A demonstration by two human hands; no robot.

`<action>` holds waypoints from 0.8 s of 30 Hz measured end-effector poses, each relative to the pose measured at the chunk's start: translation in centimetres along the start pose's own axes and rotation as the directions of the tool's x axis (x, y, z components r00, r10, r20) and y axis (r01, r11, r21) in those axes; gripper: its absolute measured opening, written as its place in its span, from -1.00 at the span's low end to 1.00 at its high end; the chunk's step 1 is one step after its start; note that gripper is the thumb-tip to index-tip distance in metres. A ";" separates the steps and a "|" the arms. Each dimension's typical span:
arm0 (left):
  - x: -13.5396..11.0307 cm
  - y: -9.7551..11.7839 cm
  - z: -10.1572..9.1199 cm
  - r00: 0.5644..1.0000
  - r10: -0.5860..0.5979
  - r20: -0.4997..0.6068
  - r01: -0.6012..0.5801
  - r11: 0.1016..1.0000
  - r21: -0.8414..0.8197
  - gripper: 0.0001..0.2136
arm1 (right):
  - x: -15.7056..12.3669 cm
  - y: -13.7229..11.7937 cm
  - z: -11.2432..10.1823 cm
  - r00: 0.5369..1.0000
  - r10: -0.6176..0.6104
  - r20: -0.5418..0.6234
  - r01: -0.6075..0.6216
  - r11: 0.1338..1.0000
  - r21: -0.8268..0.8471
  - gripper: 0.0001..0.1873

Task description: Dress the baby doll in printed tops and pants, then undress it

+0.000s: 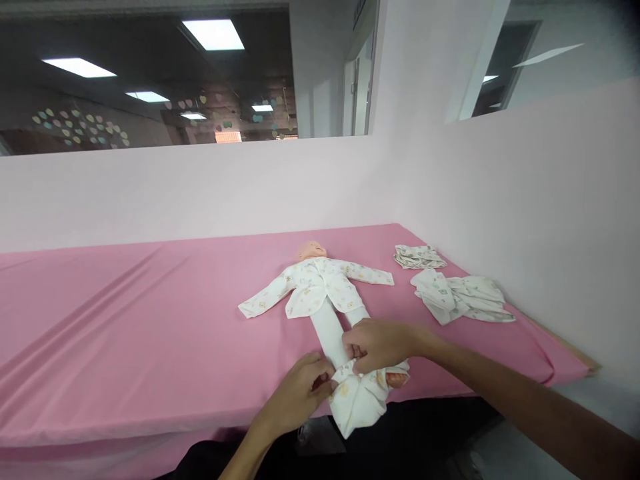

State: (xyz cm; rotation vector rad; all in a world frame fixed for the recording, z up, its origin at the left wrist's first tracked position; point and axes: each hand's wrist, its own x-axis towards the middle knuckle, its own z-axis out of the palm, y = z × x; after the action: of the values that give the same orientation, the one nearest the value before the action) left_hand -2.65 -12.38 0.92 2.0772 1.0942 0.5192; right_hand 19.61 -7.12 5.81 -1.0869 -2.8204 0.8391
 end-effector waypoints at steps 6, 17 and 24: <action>1.0 -0.2 0.0 0.975 -0.031 -0.221 0.018 0.998 -0.063 -0.77 | -0.9 0.5 -0.8 0.998 0.062 0.020 -0.065 0.980 0.186 -0.86; 2.2 -1.1 1.5 0.929 -0.159 -0.335 0.122 0.984 -0.129 -0.73 | -0.4 3.6 -1.0 0.965 0.195 -0.173 -0.120 0.921 0.371 -0.73; 3.1 -2.7 0.0 0.845 -0.278 -0.457 0.173 0.950 -0.259 -0.75 | 0.9 4.7 -0.4 0.910 0.251 -0.329 -0.095 0.901 0.424 -0.68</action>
State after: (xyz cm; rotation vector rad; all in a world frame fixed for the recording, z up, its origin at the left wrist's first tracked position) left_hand -2.36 -8.78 -1.07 1.6382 1.4811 1.0322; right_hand 21.93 -3.47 3.73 -1.2813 -2.1375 1.0295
